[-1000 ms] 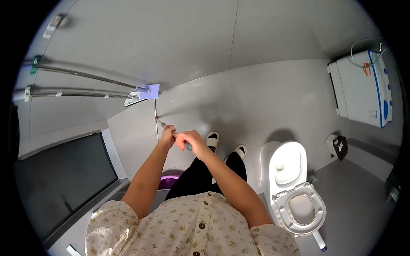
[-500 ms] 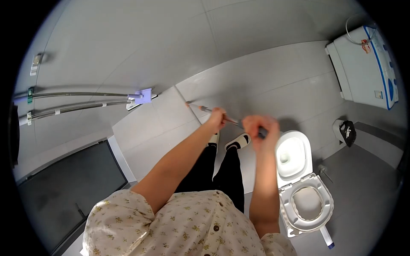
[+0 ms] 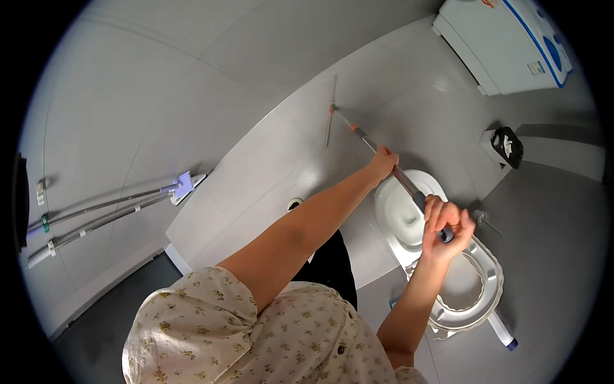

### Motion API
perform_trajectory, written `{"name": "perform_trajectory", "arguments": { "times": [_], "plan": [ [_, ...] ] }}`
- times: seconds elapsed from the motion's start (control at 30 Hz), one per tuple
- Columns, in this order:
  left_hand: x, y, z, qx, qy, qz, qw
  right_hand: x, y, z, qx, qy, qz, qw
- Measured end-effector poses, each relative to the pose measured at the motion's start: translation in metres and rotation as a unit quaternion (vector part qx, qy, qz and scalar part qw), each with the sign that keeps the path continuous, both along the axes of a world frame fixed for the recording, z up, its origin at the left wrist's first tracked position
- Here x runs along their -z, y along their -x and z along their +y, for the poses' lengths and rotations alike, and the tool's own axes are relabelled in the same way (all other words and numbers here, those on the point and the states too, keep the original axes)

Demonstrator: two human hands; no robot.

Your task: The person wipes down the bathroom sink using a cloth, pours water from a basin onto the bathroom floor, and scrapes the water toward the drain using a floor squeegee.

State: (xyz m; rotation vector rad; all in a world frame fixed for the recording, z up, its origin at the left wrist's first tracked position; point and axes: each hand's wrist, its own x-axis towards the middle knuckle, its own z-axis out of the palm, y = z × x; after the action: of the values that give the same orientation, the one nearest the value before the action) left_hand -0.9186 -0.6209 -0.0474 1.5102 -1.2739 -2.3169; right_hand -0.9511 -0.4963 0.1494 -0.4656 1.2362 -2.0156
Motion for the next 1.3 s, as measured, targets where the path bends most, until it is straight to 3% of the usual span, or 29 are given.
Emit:
{"name": "perform_trajectory", "arguments": {
  "times": [0.07,0.2,0.4,0.47,0.57,0.67,0.7,0.73,0.8,0.87,0.93,1.03,1.3],
  "plan": [
    [0.009,0.011,0.011,0.009,0.037,0.048,0.998,-0.001,-0.002,0.009,0.005,0.006,0.031,0.999],
    [0.001,0.009,0.031,0.062,0.068,0.028,0.995,-0.011,-0.005,0.032,0.003,0.031,0.052,0.998],
    [-0.007,-0.061,0.0,0.07,0.103,-0.126,0.984,0.013,-0.03,0.025,-0.031,0.035,-0.026,0.999],
    [0.046,-0.093,-0.011,0.058,0.118,-0.094,0.987,0.031,-0.042,0.012,-0.065,0.023,-0.031,0.997],
    [0.045,-0.108,-0.026,0.06,0.095,-0.114,0.987,0.051,-0.054,0.006,-0.099,-0.012,-0.029,0.995],
    [0.035,-0.096,-0.019,0.117,0.037,-0.137,0.983,0.051,-0.044,0.023,-0.092,-0.043,0.016,0.995],
    [0.041,-0.087,-0.001,0.092,0.013,-0.105,0.99,0.045,-0.038,0.035,-0.079,-0.056,0.057,0.994],
    [0.044,-0.074,0.018,0.065,-0.009,-0.072,0.995,0.036,-0.031,0.045,-0.036,-0.038,0.013,0.999],
    [-0.003,-0.038,0.046,0.079,-0.027,-0.052,0.995,0.015,-0.01,0.071,-0.015,-0.033,-0.009,0.999],
    [0.024,-0.005,0.085,0.149,0.016,-0.031,0.988,-0.002,0.004,0.097,0.014,-0.054,0.014,0.998],
    [0.022,0.021,0.121,0.119,-0.025,0.05,0.991,-0.015,0.011,0.118,0.033,-0.061,0.043,0.997],
    [0.031,0.054,0.16,0.167,0.026,0.044,0.985,-0.027,0.012,0.136,0.082,-0.083,0.069,0.991],
    [-0.018,0.059,0.115,0.235,0.032,0.025,0.971,-0.045,0.006,0.106,0.109,-0.019,0.095,0.989]
  ]
}}
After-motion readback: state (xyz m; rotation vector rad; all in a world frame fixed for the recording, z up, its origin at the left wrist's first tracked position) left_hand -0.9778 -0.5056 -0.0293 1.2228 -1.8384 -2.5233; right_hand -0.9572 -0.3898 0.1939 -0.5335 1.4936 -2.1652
